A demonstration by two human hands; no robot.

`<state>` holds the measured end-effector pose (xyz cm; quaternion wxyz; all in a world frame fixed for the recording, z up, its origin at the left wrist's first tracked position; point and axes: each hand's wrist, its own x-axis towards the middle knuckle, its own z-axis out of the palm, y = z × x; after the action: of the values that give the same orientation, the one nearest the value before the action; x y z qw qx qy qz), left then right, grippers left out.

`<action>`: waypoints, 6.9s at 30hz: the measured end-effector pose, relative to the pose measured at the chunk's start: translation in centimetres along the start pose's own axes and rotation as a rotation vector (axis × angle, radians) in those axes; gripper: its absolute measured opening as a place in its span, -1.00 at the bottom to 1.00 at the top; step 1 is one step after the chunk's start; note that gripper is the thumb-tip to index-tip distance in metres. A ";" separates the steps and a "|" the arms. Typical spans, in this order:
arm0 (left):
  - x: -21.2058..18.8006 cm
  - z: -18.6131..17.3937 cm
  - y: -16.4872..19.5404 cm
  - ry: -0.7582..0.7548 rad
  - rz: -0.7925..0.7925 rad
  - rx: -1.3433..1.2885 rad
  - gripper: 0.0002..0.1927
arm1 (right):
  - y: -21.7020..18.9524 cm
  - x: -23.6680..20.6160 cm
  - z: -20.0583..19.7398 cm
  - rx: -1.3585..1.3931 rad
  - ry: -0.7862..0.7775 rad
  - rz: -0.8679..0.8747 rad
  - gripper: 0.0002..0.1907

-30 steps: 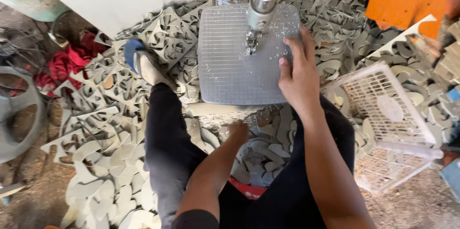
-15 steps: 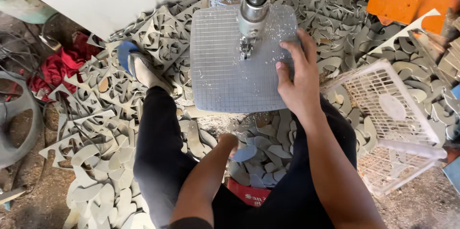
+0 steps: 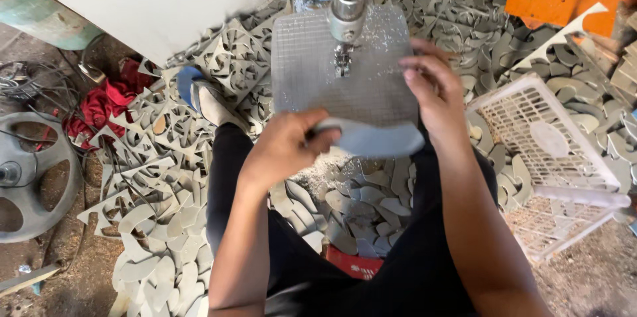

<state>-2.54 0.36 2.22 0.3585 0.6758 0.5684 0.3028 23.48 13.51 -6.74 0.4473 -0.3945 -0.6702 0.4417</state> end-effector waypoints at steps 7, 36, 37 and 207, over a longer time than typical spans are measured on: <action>2.0 1.6 -2.6 0.420 -0.060 0.102 -0.74 | -3.6 -0.9 -0.3 -0.544 -0.137 -0.426 -0.56; 1.5 1.3 -2.3 0.451 0.132 0.354 -0.55 | -4.1 -1.5 2.0 -0.838 -0.104 -0.329 -0.48; 1.6 1.3 -2.4 0.453 0.135 0.355 -0.54 | -4.2 -1.5 1.8 -0.839 -0.117 -0.325 -0.45; 5.9 1.9 -4.8 0.334 0.205 0.340 -0.19 | -6.0 -1.9 4.3 -0.829 -0.159 -0.370 -0.46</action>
<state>-2.62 6.34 -2.78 0.1085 0.7211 0.5910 0.3450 19.18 8.99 -2.47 0.2705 -0.3786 -0.8817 0.0777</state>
